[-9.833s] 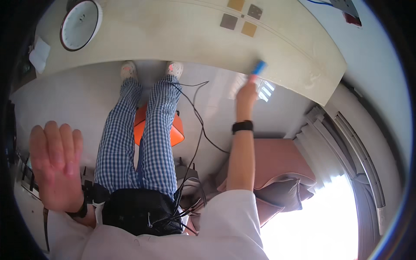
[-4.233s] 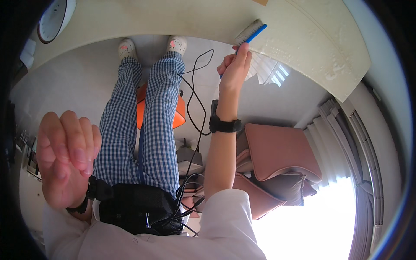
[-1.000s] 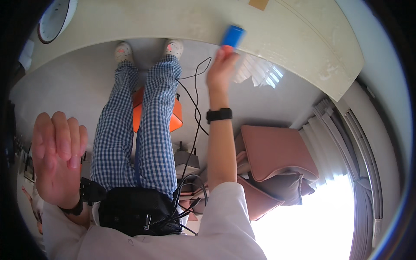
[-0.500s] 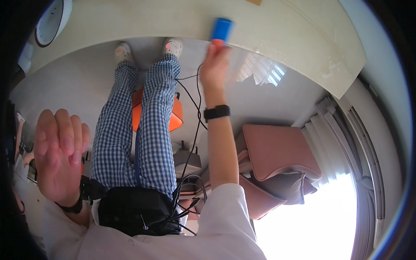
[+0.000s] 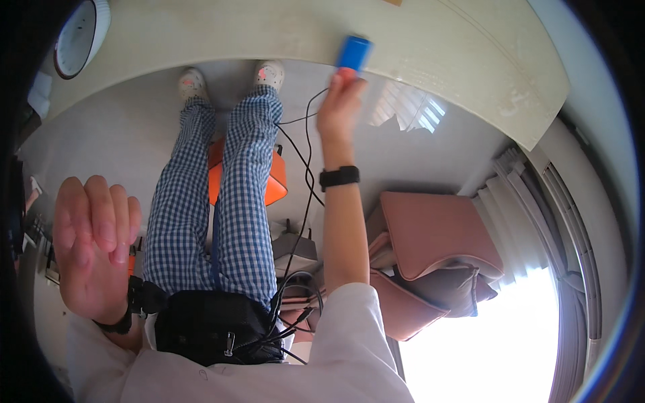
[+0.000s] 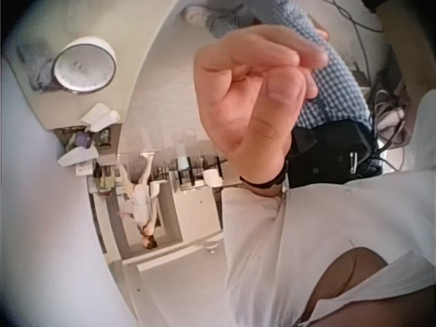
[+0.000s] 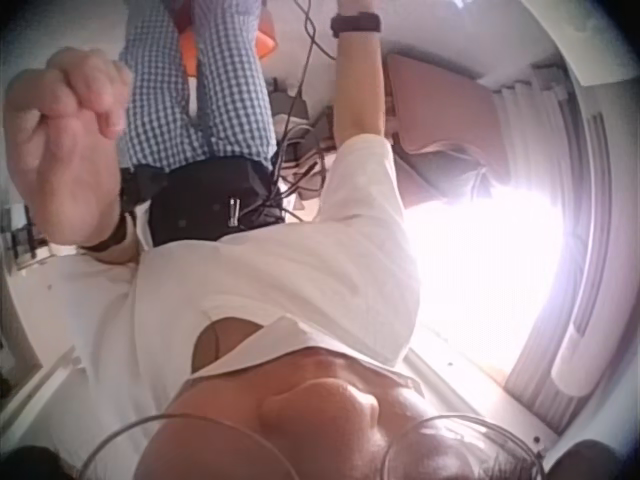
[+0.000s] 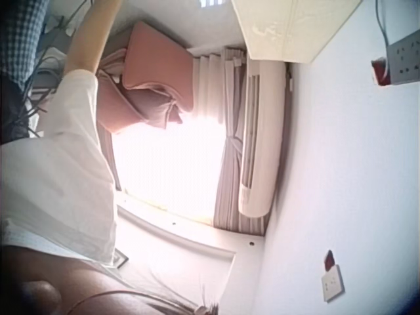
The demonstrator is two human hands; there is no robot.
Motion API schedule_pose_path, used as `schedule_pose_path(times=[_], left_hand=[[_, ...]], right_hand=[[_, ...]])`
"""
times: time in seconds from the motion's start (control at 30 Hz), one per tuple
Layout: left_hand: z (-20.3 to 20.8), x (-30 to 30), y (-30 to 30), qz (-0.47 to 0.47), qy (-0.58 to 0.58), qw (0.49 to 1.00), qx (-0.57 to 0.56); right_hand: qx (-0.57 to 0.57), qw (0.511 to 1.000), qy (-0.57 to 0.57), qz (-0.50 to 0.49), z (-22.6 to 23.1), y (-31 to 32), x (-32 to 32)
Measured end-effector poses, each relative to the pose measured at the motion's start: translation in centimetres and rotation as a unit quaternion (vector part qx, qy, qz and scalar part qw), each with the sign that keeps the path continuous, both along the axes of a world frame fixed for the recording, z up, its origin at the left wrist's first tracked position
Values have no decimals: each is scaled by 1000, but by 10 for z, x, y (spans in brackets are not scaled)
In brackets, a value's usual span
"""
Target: The person scrubs the surface of a light-colored desk using a blue brush, dipping it into a bowl of liquid and wiping the surface.
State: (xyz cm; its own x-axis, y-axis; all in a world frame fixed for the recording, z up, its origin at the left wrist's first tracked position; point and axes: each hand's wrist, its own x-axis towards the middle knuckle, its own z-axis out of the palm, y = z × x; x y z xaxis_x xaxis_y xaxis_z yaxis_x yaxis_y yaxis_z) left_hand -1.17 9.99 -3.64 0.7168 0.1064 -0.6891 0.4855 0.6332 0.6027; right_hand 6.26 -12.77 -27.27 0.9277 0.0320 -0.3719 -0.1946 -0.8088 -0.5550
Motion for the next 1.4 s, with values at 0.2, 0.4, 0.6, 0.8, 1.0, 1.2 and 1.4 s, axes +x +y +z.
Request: schedule_pose_path(times=[0.2, 0.4, 0.6, 0.8, 1.0, 1.2, 1.4], left_hand=[[-1, -4, 3, -5, 8, 1000, 8], [-1, -7, 2, 5, -1, 1000, 11], [0, -5, 0, 12, -9, 1000, -2], [2, -7, 2, 6, 0, 1000, 11], [3, -9, 0, -1, -3, 1000, 8], [1, -7, 1, 16, 3, 1000, 3], [2, -11, -3, 15, -3, 1000, 3]], right_hand=[[62, 993, 10, 95, 5, 20, -11], [59, 994, 77, -54, 6, -5, 3], [-16, 997, 14, 75, 4, 4, -4], [12, 992, -10, 121, 4, 17, -9], [49, 996, 63, -28, 9, -13, 3], [48, 995, -10, 88, 5, 25, -11], [-41, 998, -51, 15, 11, -30, 26]])
